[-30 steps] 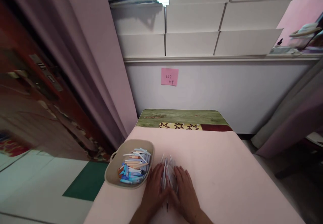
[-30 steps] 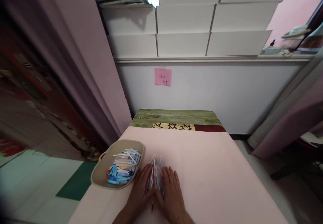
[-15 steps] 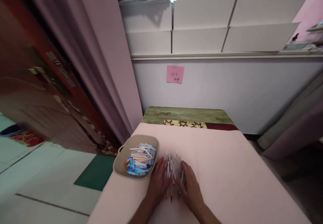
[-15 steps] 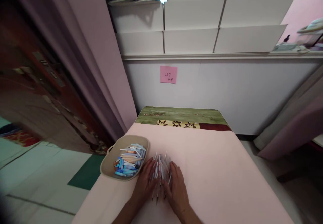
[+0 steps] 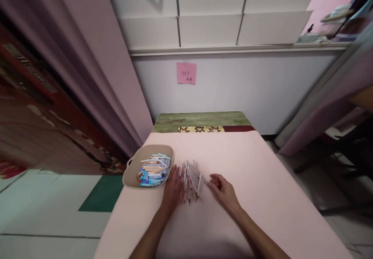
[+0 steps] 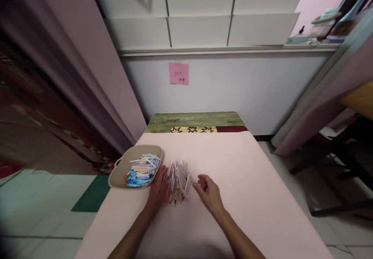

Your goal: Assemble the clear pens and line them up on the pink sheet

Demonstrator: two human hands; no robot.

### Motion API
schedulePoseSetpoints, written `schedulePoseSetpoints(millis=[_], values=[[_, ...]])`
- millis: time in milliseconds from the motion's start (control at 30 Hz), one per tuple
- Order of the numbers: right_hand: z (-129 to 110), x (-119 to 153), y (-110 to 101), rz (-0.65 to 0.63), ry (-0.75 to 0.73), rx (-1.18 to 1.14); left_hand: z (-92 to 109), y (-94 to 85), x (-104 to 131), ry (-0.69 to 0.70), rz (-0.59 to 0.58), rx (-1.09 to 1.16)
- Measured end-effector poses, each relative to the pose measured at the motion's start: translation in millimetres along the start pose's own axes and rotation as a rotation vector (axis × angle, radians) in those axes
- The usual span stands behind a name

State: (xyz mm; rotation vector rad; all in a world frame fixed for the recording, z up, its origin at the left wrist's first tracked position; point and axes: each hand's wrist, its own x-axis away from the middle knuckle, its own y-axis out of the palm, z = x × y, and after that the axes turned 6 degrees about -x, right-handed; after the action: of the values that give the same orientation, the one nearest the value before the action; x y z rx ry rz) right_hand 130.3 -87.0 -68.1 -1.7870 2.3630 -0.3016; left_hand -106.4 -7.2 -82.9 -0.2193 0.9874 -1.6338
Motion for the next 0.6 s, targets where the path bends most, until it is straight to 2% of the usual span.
schedulePoseSetpoints(millis=[133,267,433,600], values=[[-9,19,1,-0.056,-0.044,0.269,4,-5.8,12,0.084,-0.023,-0.087],[-17,14,11,-0.076,-0.106,0.409,13,-9.9,17,0.169,-0.085,-0.245],[-18,2,27,-0.105,-0.12,0.33,23,-11.8,18,0.229,-0.18,-0.405],[-14,0,38,-0.061,-0.19,0.249,24,-5.4,17,0.215,-0.168,-0.445]])
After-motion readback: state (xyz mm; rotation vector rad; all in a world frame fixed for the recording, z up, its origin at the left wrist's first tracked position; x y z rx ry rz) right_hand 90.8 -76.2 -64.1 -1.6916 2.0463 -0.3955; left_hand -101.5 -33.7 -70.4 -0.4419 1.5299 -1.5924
